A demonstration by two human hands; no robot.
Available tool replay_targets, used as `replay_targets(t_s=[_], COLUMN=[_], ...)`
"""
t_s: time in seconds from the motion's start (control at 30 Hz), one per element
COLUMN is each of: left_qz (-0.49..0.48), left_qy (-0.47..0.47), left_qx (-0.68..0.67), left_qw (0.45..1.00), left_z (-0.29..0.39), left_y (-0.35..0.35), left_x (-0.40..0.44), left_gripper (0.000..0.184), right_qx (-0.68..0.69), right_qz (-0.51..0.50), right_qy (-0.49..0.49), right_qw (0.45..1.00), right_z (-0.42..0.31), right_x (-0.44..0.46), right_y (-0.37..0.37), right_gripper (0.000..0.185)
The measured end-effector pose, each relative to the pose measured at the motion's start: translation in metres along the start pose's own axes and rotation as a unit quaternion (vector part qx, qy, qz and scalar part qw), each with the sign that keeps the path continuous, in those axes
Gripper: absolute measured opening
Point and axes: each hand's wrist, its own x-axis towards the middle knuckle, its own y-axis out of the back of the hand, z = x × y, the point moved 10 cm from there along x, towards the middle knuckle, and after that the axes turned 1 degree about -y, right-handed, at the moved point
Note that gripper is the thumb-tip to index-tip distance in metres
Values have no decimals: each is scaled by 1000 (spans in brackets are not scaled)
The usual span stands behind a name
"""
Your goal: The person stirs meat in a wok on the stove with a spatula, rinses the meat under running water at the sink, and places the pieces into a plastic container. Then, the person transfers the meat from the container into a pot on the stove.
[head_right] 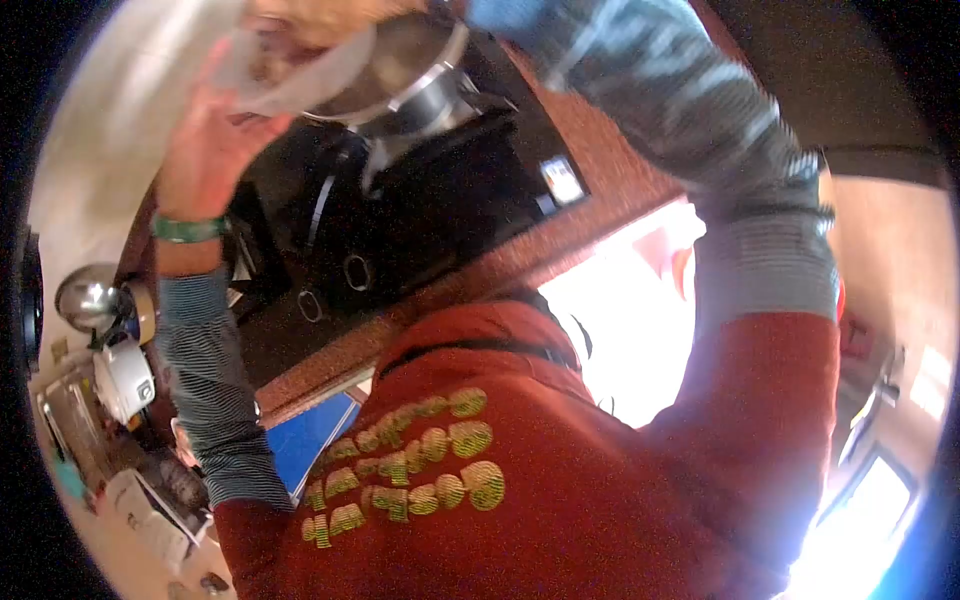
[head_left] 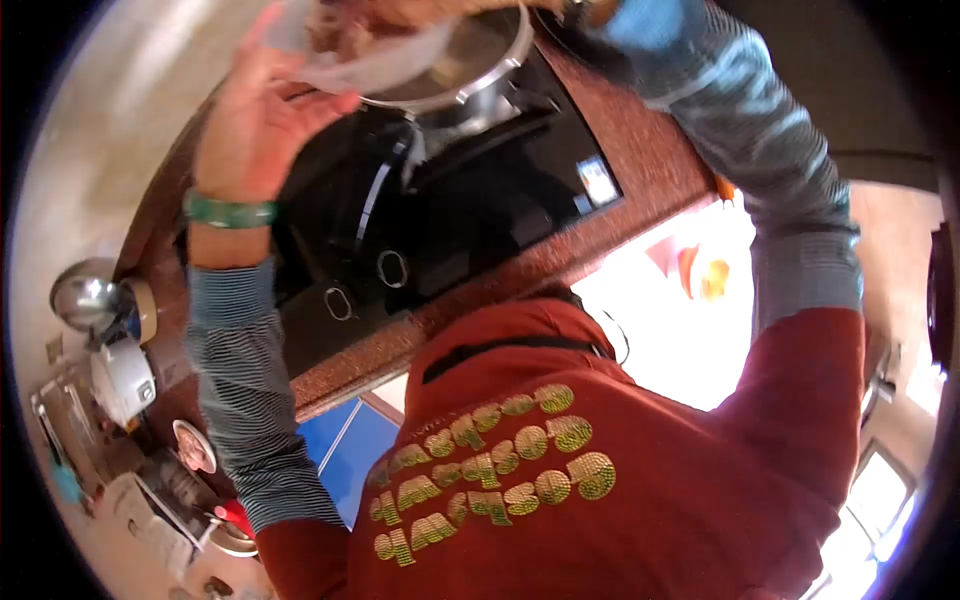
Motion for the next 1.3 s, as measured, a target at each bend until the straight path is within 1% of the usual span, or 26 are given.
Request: replay_targets(t_s=[0.1,0.13,0.17,0.23,0.3,0.37,0.4,0.43,0.5,0.53,0.57,0.63,0.67,0.73,0.77,0.83,0.87,0.9,1.0,1.1,1.13,1.17,1.2,1.23,1.27,1.3], left_qz=[-36,-10,-5,12,23,35,37,45,52,58,63,75,87,113,139,142,145,148,152,148,149,142,135,134,117,101], left_qy=[-39,-44,-53,-57,-65,-64,-68,-62,-56,-56,-55,-62,-70,-75,-79,-89,-92,-95,-98,-102,-103,-106,-110,-111,-108,-107], left_qx=[-22,-25,-24,-45,-43,-34,-34,-33,-34,-28,-22,-30,-37,-34,-30,-39,-42,-46,-40,-55,-56,-49,-41,-41,-48,-54], left_qw=[998,999,998,997,997,997,996,996,996,996,996,995,993,990,987,985,984,983,983,982,982,983,984,984,986,988], left_z=[9,8,9,9,13,15,16,14,13,12,12,14,16,22,26,28,29,30,29,27,27,27,27,26,24,23], left_y=[-5,-3,-3,0,2,8,10,14,17,19,21,29,35,46,55,62,63,64,63,64,64,60,56,54,48,42], left_x=[-7,-9,-11,-13,-17,-18,-19,-20,-22,-23,-25,-33,-37,-47,-52,-56,-59,-62,-67,-69,-68,-66,-63,-60,-55,-50], left_gripper=[52,54,54,61,64,65,65,64,64,62,60,59,58,58,58,60,61,62,63,62,62,62,62,62,62,61], right_qx=[-13,-13,-16,34,70,96,122,121,171,169,203,239,238,193,98,98,-12,-111,-110,-167,-80,80,238,372,434,433], right_qz=[-8,-46,-45,1,-13,-49,0,-1,51,40,67,139,139,101,18,-113,-119,-10,-51,-95,-85,-29,18,36,35,37], right_qy=[21,19,29,4,0,-77,-34,-31,-67,-137,-171,-110,-110,-197,-207,-261,-225,-60,-87,-123,-160,-143,-110,-126,-67,-64], right_qw=[1000,999,998,999,997,991,992,992,982,975,962,955,955,956,973,954,967,992,989,974,980,986,965,919,898,898], right_z=[-3,-5,-7,-2,-2,7,8,7,13,23,31,31,40,70,63,78,94,99,97,101,101,69,37,27,6,0], right_x=[10,14,16,19,21,22,21,22,24,24,23,20,16,0,-2,-22,-33,-37,-46,-37,-30,-11,7,16,26,29], right_y=[-1,-4,-3,6,10,11,15,18,32,36,45,68,63,35,23,-32,-59,-77,-86,-79,-68,-31,7,4,14,11], right_gripper=[12,11,11,15,16,15,9,9,4,4,4,3,3,1,4,7,12,9,11,14,15,14,13,20,31,31])
